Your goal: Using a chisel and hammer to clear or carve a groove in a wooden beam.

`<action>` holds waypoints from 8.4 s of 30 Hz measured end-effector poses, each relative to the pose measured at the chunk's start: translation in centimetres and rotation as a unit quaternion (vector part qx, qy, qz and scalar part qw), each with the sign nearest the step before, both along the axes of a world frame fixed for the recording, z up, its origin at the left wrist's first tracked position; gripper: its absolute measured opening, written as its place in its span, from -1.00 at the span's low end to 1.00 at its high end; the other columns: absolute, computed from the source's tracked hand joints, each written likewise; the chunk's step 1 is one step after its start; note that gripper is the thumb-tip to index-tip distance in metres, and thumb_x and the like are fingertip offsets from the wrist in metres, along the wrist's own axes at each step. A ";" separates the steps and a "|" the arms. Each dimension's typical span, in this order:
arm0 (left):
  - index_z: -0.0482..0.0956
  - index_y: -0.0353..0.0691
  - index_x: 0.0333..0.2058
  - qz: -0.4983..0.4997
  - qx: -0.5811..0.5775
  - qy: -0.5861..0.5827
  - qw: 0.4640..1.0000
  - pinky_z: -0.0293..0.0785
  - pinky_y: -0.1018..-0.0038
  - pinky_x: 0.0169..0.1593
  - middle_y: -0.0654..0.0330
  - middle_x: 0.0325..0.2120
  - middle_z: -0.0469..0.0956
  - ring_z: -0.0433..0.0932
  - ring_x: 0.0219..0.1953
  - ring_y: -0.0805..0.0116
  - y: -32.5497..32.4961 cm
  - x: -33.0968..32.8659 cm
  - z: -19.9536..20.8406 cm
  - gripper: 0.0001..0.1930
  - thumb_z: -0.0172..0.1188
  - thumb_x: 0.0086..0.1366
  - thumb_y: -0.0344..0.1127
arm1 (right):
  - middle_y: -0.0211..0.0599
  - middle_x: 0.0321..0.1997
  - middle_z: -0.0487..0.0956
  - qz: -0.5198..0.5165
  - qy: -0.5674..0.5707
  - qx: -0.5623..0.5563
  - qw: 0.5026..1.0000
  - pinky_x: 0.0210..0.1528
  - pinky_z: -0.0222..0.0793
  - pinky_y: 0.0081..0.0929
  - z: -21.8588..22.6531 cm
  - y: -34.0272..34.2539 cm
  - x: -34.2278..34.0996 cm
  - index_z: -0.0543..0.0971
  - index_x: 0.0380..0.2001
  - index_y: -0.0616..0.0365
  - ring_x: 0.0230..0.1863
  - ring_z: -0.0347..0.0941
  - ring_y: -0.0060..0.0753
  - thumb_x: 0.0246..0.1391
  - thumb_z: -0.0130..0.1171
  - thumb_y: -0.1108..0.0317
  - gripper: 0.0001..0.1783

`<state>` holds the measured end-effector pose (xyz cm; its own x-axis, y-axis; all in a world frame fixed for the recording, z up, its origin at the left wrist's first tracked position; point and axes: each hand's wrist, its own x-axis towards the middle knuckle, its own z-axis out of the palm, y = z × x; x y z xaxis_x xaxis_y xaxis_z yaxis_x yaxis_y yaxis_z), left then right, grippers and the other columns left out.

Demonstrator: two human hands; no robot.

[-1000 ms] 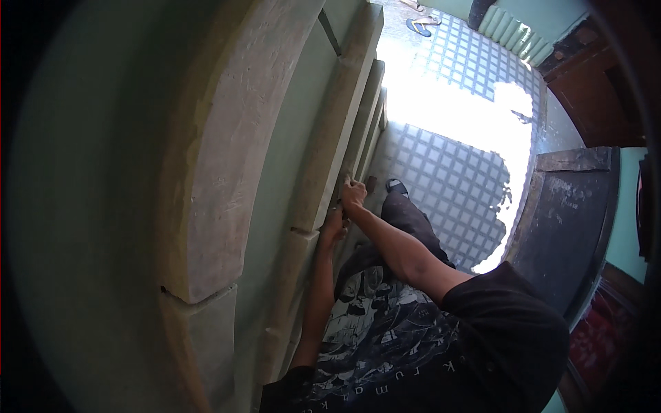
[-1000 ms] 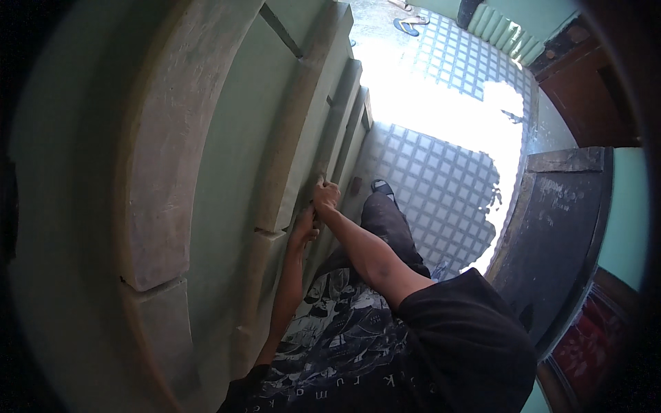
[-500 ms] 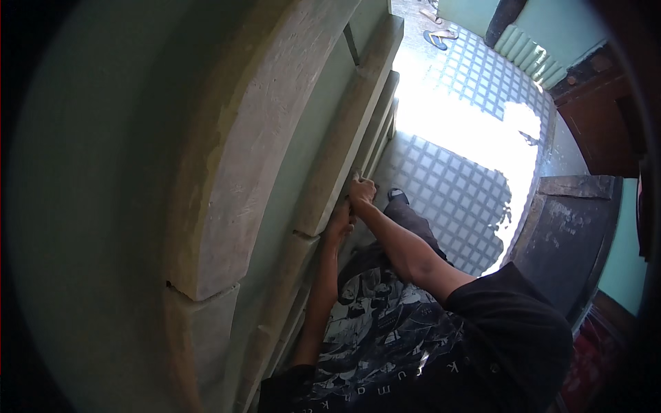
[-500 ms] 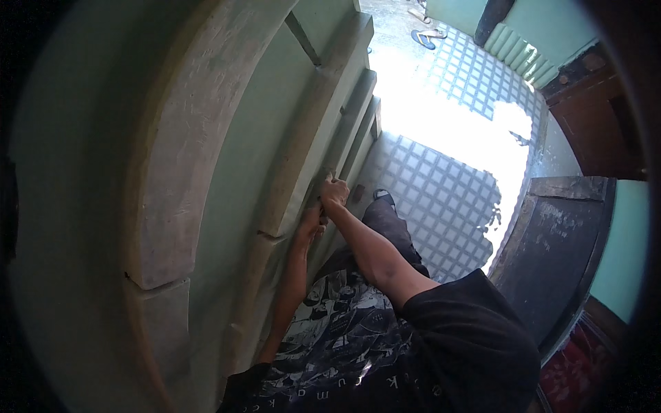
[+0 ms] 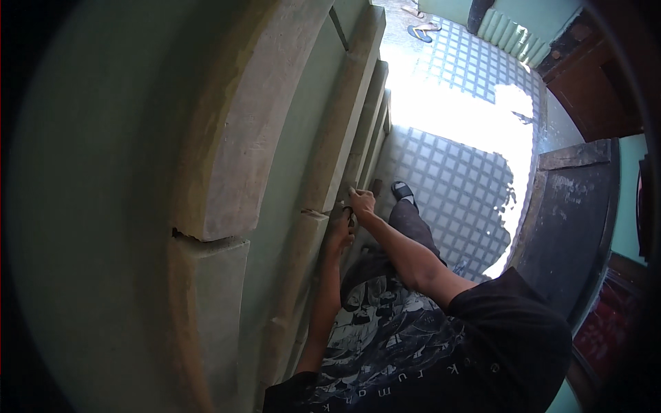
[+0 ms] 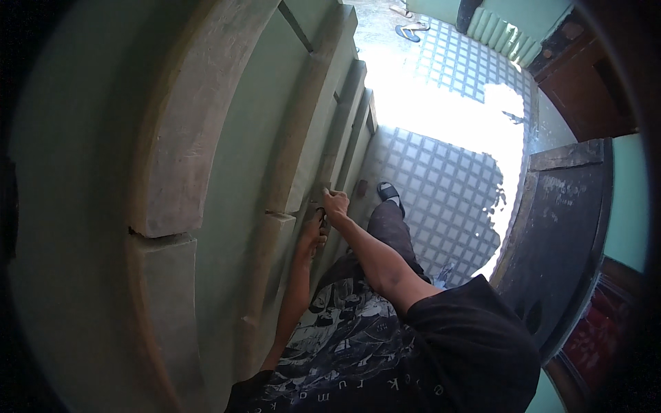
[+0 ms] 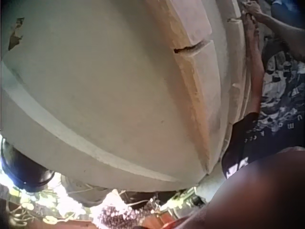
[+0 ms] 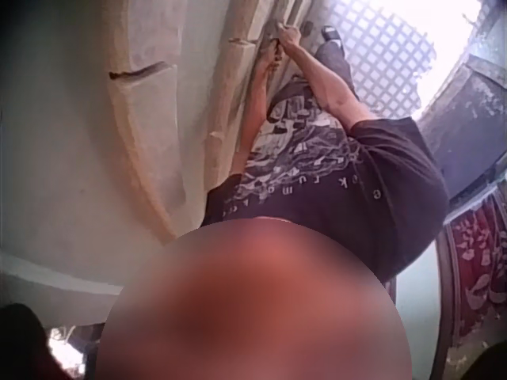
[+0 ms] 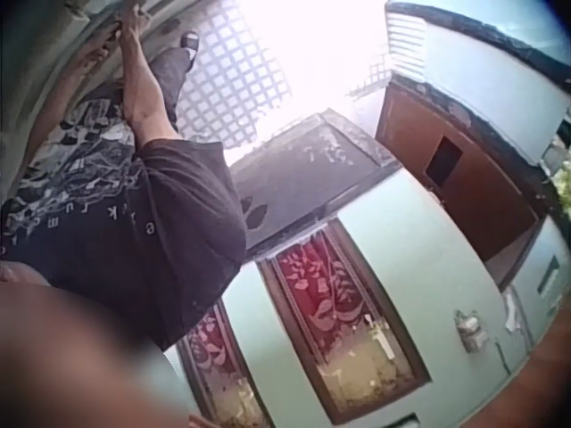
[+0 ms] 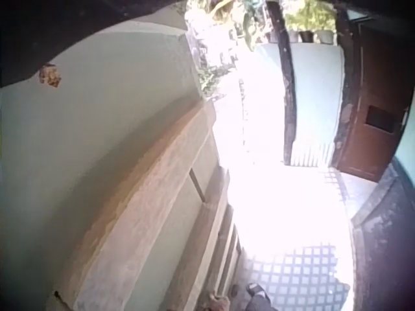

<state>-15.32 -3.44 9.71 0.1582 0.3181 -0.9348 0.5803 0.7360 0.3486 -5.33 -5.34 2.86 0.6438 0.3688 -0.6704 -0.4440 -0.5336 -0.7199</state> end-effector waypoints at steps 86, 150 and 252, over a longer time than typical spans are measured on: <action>0.37 -0.09 -0.65 -0.019 0.042 -0.019 0.999 0.13 0.45 -0.76 0.34 -0.80 0.30 0.26 -0.84 0.48 -3.5 2.0 -0.9 -0.46 -0.09 0.28 0.23 | 0.05 -0.53 0.57 -0.018 -0.107 -0.045 0.993 -0.23 0.40 -0.12 1.5 -2.6 1.0 0.63 -0.55 0.24 -0.35 0.55 0.08 0.04 0.12 0.05 -0.58; 0.40 -0.24 -0.59 -0.015 0.116 0.006 0.993 0.20 0.44 -0.73 0.25 -0.80 0.33 0.36 -0.80 0.41 -1.3 7.5 -1.2 -0.39 -0.17 0.31 0.25 | -0.03 -0.40 0.62 0.065 -0.020 -0.067 0.995 -0.14 0.42 -0.17 2.6 1.7 7.9 0.66 -0.39 0.15 -0.24 0.57 0.01 0.05 0.13 -0.03 -0.57; 0.36 -0.10 -0.65 -0.059 0.125 -0.022 0.990 0.18 0.48 -0.75 0.30 -0.82 0.33 0.32 -0.83 0.47 0.1 7.0 -4.2 -0.40 -0.19 0.27 0.32 | 0.04 -0.41 0.61 -0.007 -0.039 -0.049 0.998 -0.14 0.41 -0.18 2.6 1.5 8.1 0.66 -0.37 0.25 -0.25 0.58 0.00 0.09 0.09 0.00 -0.54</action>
<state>-8.35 -3.31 5.47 0.2480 0.5154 -0.8203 0.6372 0.5510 0.5388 2.73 -3.79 5.42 0.7000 0.2953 -0.6502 -0.3961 -0.5971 -0.6976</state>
